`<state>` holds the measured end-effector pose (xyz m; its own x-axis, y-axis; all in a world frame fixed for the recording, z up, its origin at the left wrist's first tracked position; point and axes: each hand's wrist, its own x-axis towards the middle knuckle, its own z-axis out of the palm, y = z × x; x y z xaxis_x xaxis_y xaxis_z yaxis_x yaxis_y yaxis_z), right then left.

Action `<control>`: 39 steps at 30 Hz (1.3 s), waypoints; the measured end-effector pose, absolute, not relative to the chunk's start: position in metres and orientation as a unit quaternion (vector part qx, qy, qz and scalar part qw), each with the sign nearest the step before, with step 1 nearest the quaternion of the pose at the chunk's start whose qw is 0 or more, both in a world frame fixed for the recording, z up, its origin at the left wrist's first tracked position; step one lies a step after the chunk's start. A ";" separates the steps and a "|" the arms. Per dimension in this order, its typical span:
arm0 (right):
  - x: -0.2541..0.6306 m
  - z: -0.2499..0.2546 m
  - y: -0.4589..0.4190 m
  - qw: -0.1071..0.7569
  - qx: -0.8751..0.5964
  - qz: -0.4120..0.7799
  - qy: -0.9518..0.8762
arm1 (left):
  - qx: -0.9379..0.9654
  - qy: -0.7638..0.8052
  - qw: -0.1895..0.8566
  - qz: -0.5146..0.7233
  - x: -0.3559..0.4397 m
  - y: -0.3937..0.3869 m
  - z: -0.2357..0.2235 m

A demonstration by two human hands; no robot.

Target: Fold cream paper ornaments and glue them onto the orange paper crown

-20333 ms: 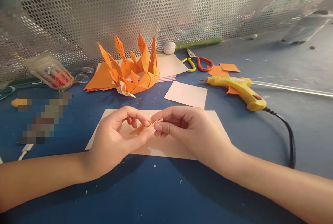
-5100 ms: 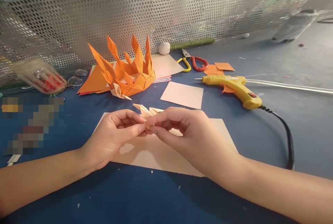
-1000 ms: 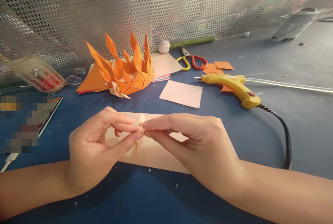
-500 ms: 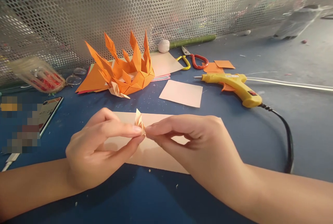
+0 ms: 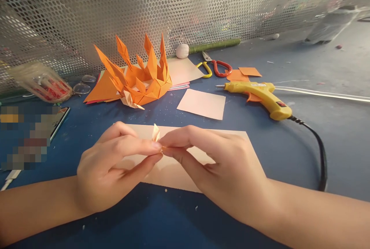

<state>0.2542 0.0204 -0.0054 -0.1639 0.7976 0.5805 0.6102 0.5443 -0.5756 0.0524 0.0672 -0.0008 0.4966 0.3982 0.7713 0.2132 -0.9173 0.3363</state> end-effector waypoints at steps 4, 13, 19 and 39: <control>0.256 -0.013 0.020 0.473 -0.447 0.111 -0.751 | 0.857 0.141 0.111 0.482 0.050 0.071 -0.005; 0.257 -0.023 0.017 0.506 -0.402 0.151 -0.748 | 0.842 0.134 0.174 0.493 0.051 0.072 -0.007; 0.256 -0.017 0.020 0.508 -0.383 0.171 -0.752 | 0.822 0.203 0.206 0.491 0.051 0.071 -0.008; 0.252 -0.012 0.019 0.502 -0.379 0.165 -0.759 | 0.867 0.176 0.153 0.441 0.051 0.069 -0.006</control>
<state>0.2519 0.0193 -0.0116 -0.2084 0.7416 0.6376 0.4091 0.6583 -0.6319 0.0505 0.0692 -0.0062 0.5495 0.4396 0.7105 0.1702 -0.8915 0.4199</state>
